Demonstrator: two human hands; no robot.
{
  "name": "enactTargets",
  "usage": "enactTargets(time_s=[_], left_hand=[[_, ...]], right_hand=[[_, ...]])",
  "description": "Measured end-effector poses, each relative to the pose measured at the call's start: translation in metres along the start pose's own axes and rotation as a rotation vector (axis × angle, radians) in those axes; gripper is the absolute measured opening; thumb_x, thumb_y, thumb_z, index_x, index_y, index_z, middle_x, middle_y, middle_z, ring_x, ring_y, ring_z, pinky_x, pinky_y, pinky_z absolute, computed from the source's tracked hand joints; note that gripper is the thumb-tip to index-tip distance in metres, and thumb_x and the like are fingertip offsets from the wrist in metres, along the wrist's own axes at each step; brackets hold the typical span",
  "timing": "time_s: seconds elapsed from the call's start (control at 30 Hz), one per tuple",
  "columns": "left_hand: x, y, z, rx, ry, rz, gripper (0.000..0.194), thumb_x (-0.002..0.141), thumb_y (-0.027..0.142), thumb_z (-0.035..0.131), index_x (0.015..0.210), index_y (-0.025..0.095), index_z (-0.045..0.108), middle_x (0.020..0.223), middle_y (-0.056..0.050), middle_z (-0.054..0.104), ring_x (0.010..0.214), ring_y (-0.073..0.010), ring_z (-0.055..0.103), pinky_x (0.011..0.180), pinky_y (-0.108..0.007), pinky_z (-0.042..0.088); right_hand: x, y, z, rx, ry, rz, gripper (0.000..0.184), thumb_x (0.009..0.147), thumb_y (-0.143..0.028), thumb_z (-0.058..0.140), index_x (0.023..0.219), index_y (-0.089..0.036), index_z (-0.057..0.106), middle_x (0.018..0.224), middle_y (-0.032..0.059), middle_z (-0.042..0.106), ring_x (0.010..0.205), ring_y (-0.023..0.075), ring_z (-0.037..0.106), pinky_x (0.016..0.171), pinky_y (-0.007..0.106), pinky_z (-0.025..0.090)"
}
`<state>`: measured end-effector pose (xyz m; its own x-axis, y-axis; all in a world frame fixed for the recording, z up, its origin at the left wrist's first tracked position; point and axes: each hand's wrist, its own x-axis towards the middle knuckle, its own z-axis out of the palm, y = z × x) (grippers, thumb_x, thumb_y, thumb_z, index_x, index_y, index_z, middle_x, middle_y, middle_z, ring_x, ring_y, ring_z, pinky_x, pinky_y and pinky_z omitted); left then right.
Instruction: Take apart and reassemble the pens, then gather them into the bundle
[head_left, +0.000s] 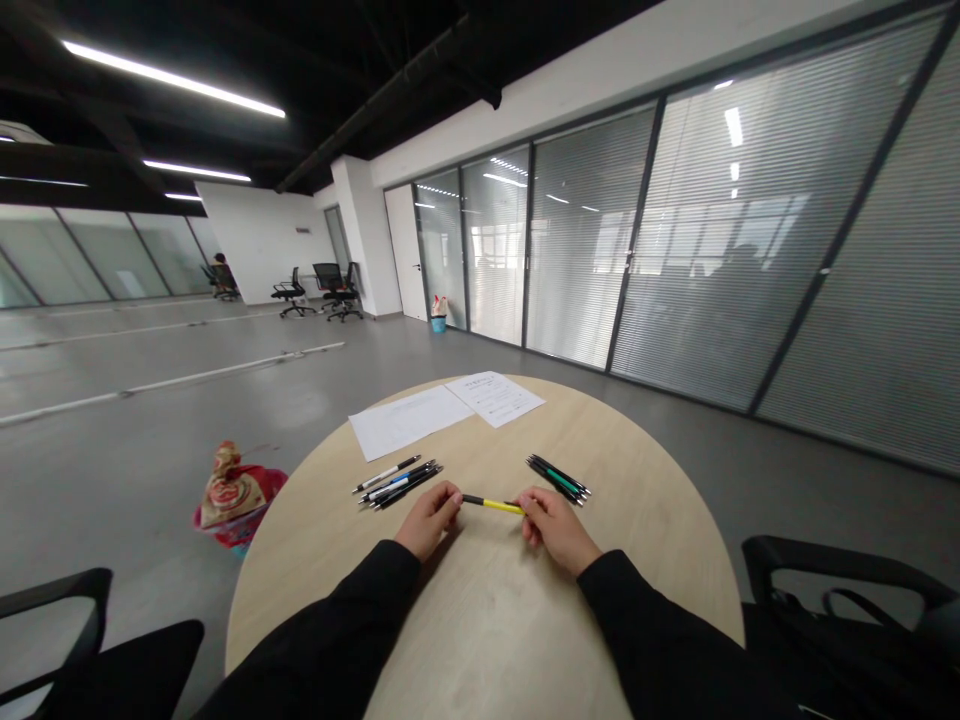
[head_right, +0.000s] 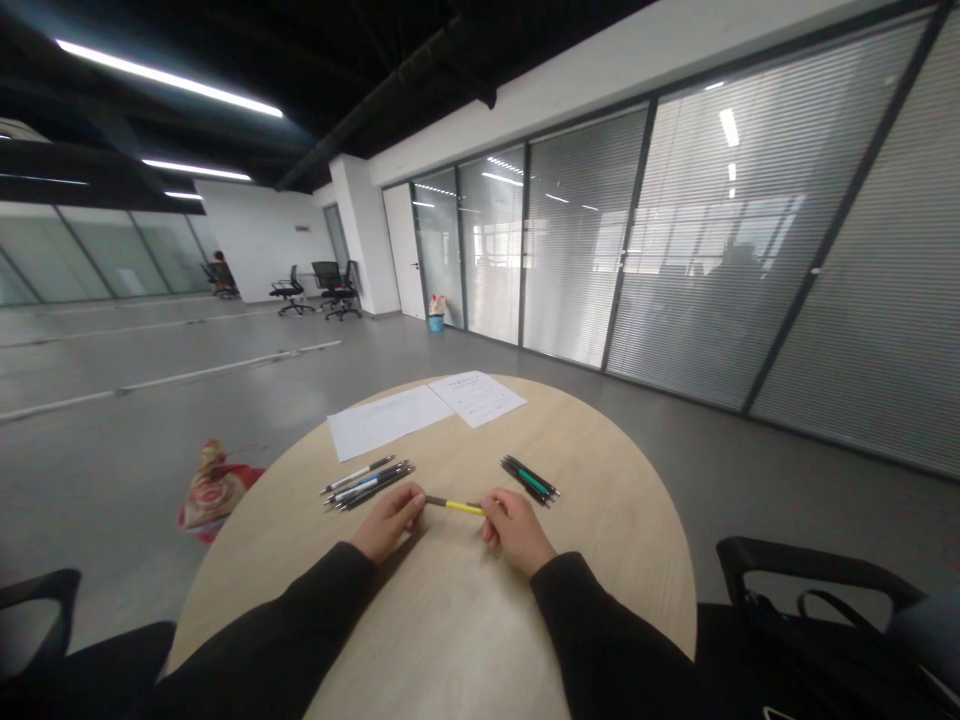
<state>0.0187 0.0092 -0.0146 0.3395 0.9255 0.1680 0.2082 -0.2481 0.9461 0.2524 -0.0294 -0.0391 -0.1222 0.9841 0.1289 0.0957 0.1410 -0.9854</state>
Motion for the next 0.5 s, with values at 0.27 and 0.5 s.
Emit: enactTargets(time_s=[0.27, 0.5], left_hand=[[0.003, -0.001, 0.003, -0.134, 0.083, -0.038, 0.045, 0.074, 0.059, 0.065, 0.071, 0.016, 0.051, 0.059, 0.006, 0.048, 0.047, -0.0073, 0.042, 0.047, -0.02, 0.034], [-0.008, 0.017, 0.022, -0.251, -0.1, -0.085, 0.044, 0.074, 0.055, 0.071, 0.078, 0.012, 0.062, 0.065, 0.001, 0.056, 0.054, -0.0078, 0.046, 0.052, -0.021, 0.035]], right_hand=[[-0.03, -0.038, 0.022, -0.564, -0.132, -0.283, 0.038, 0.09, -0.017, 0.045, 0.127, -0.022, 0.052, 0.071, -0.0015, 0.066, 0.066, 0.0141, 0.061, 0.067, 0.023, 0.043], [-0.042, -0.04, 0.046, -0.87, -0.272, -0.437, 0.018, 0.089, -0.015, 0.049, 0.099, -0.021, 0.063, 0.096, 0.0044, 0.068, 0.091, 0.018, 0.062, 0.08, 0.026, 0.043]])
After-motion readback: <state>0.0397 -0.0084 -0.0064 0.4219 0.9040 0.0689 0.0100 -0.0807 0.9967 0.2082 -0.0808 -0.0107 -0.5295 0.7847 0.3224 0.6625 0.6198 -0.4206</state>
